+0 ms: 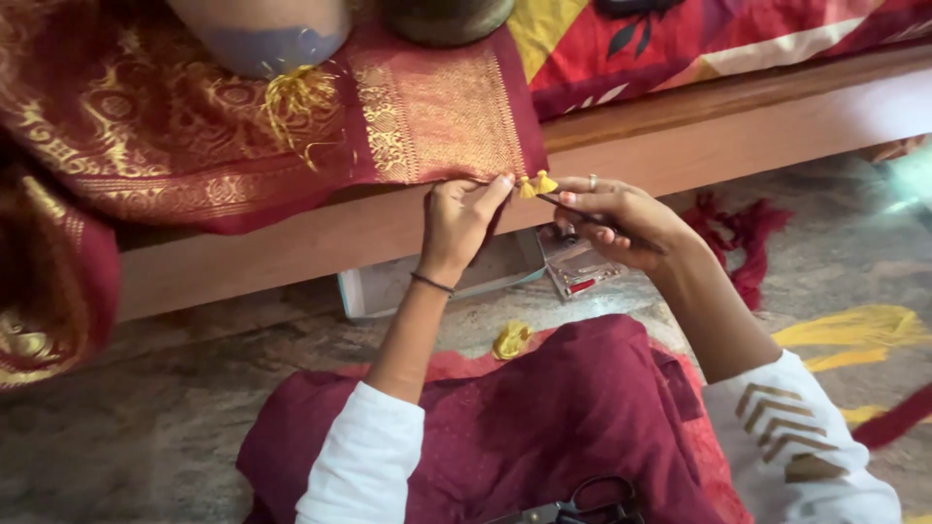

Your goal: Tying decorative tassels onto the gold border of a maroon fabric saree.

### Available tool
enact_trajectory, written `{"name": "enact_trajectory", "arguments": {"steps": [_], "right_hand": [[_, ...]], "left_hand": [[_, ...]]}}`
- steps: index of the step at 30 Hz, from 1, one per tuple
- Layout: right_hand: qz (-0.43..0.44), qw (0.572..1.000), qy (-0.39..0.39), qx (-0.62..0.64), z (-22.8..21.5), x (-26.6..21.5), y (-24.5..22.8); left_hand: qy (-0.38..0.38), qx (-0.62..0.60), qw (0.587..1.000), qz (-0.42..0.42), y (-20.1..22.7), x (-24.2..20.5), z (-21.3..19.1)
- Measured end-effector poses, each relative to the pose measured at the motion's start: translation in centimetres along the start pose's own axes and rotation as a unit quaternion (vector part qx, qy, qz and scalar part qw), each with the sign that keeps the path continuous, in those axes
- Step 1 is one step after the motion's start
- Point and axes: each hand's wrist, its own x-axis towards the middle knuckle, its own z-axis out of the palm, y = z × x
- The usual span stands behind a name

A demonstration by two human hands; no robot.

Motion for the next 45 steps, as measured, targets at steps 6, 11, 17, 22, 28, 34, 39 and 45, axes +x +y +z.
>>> {"name": "enact_trajectory", "arguments": {"steps": [6,11,17,22,28,34,39,45], "right_hand": [[-0.001,0.996,-0.070,-0.062,-0.1,-0.9,-0.8],[0.049,0.988,-0.077,-0.122,-0.7,-0.6,0.9],[0.163,0.781,0.016,-0.602,-6.0,-1.7,14.6],[0.060,0.779,-0.130,-0.611,-7.6,-3.2,22.9],[-0.180,0.977,0.117,-0.006,6.5,1.4,5.0],[-0.219,0.953,0.207,-0.035,8.7,5.3,5.1],[-0.277,0.933,0.206,-0.099,8.8,4.7,7.8],[-0.269,0.951,0.147,-0.048,7.8,4.5,9.6]], "left_hand": [[-0.049,-0.108,0.992,-0.050,-4.2,0.3,0.0],[-0.032,-0.151,0.985,-0.079,-4.1,0.1,0.2],[-0.018,-0.075,0.995,-0.065,-3.6,-0.3,0.5],[-0.063,-0.079,0.995,-0.019,-3.7,-1.7,0.8],[0.015,0.091,0.991,0.098,-1.9,-3.4,0.8],[0.075,0.227,0.959,0.154,-2.3,-4.0,0.9],[0.083,-0.008,0.996,0.012,-4.6,-2.6,0.4],[-0.035,-0.296,0.950,-0.096,-5.7,-1.4,-0.4]]}}
